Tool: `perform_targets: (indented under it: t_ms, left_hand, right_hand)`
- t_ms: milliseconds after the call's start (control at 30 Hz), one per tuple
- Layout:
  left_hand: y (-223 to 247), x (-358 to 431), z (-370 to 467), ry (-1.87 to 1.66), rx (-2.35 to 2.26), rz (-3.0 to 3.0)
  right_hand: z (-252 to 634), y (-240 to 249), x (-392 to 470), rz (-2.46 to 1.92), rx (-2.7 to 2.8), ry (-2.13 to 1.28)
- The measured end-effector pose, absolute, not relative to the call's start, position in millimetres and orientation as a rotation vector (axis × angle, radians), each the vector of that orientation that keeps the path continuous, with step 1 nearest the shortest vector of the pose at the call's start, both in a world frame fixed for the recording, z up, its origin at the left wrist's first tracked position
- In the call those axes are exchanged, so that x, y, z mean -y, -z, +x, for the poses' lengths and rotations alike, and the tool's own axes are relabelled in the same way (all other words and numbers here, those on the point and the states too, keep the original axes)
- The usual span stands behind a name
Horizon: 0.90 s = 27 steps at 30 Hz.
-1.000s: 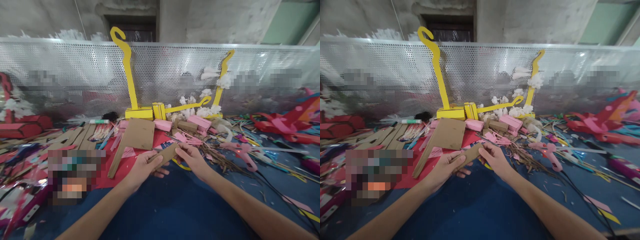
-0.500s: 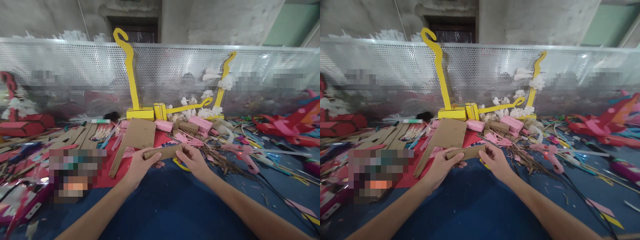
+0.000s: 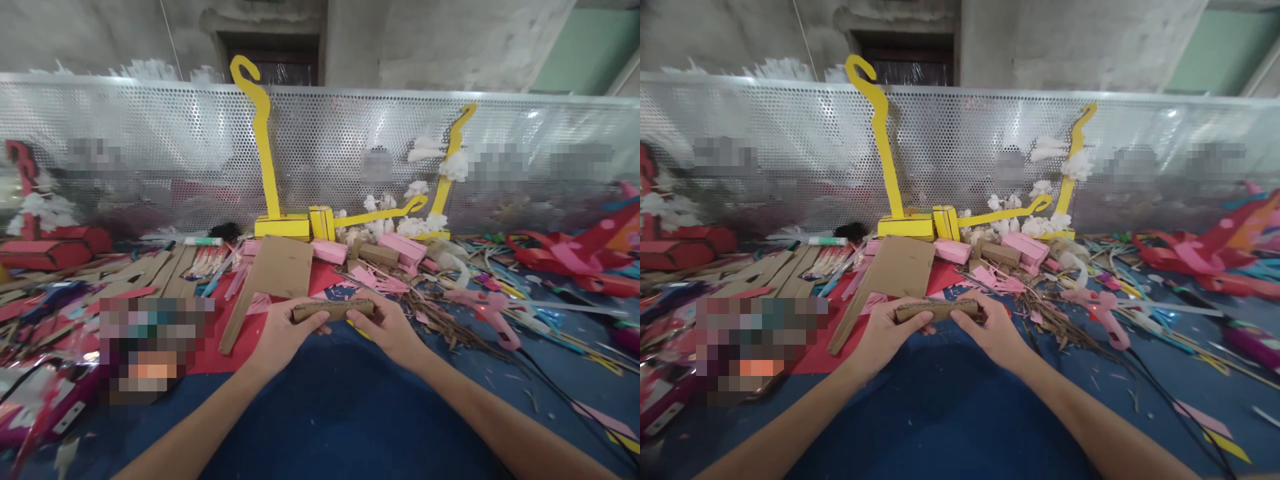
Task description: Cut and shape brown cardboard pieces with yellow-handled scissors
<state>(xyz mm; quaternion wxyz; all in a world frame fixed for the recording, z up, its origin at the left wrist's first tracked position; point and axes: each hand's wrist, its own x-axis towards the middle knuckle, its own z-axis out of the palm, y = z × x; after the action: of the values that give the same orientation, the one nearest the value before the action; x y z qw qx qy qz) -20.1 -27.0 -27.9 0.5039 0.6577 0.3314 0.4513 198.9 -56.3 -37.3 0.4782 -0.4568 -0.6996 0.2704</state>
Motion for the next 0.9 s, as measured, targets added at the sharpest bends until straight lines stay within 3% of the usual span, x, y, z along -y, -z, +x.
perform_targets:
  t_ms: [900]
  left_hand:
    - [27.6,25.9,-24.6,-1.124,-0.803,1.750]
  right_hand:
    - [200.9,38.8,57.3,-1.120,1.732,-0.581]
